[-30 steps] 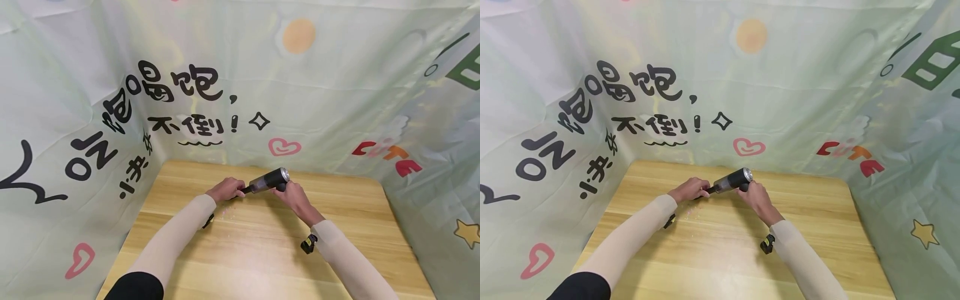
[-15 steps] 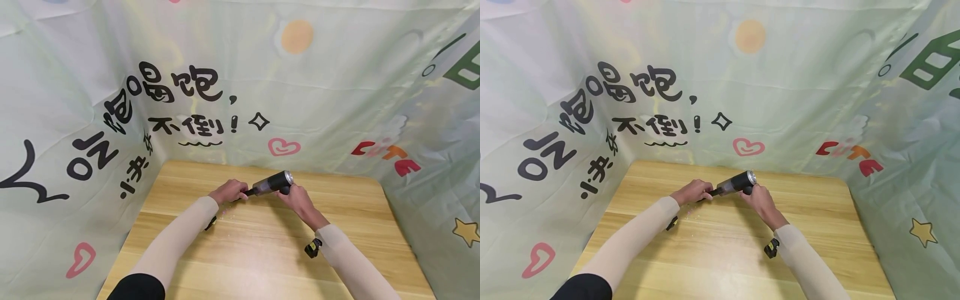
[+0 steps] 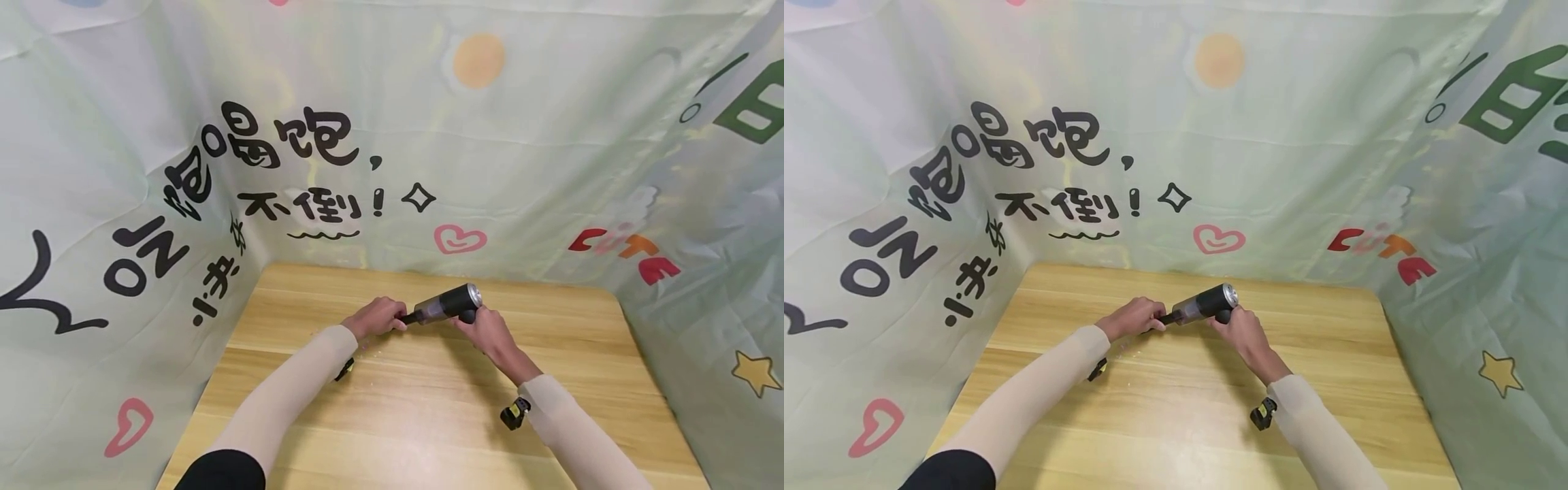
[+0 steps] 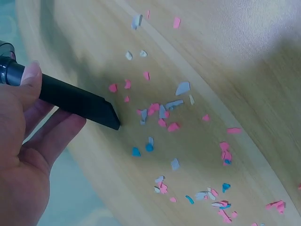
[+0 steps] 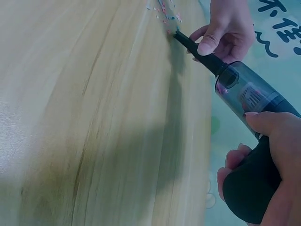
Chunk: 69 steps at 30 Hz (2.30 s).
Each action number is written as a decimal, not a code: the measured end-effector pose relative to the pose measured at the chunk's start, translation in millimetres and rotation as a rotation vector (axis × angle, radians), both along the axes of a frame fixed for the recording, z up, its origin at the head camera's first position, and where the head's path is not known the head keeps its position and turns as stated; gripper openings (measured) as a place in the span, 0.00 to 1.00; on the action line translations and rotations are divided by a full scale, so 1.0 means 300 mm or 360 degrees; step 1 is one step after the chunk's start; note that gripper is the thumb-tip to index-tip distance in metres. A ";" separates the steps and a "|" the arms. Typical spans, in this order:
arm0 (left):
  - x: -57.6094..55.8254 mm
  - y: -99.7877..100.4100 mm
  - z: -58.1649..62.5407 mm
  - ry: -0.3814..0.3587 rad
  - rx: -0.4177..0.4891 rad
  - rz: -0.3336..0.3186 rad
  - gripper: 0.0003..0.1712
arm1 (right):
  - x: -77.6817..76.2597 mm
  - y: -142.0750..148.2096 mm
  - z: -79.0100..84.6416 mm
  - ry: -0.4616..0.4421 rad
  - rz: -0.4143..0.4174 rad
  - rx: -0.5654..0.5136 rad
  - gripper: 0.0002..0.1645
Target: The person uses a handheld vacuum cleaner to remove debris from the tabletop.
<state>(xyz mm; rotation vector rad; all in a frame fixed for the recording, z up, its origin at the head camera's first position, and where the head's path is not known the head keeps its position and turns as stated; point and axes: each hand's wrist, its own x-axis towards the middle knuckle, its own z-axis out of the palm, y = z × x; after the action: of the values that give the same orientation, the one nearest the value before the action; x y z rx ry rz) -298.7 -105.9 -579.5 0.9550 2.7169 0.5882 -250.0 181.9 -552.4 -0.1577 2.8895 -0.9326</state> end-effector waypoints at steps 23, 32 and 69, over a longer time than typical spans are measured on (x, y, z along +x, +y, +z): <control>0.043 0.022 -0.010 -0.0009 -0.0054 -0.0082 0.09 | 0.071 0.038 -0.022 -0.0002 0.0009 -0.0024 0.26; 0.065 0.031 -0.005 -0.0023 -0.0075 -0.0105 0.09 | 0.108 0.048 -0.027 0.0013 -0.0012 0.0003 0.27; 0.150 0.042 -0.012 -0.0171 -0.0042 -0.0253 0.12 | 0.290 0.058 -0.096 0.0066 -0.0156 -0.0051 0.29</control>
<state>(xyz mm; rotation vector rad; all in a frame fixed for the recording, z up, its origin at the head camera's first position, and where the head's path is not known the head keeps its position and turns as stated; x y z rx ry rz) -253.7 -93.3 -583.1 1.0879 2.5200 0.5550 -163.0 199.3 -581.2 -0.0385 2.9448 -1.0037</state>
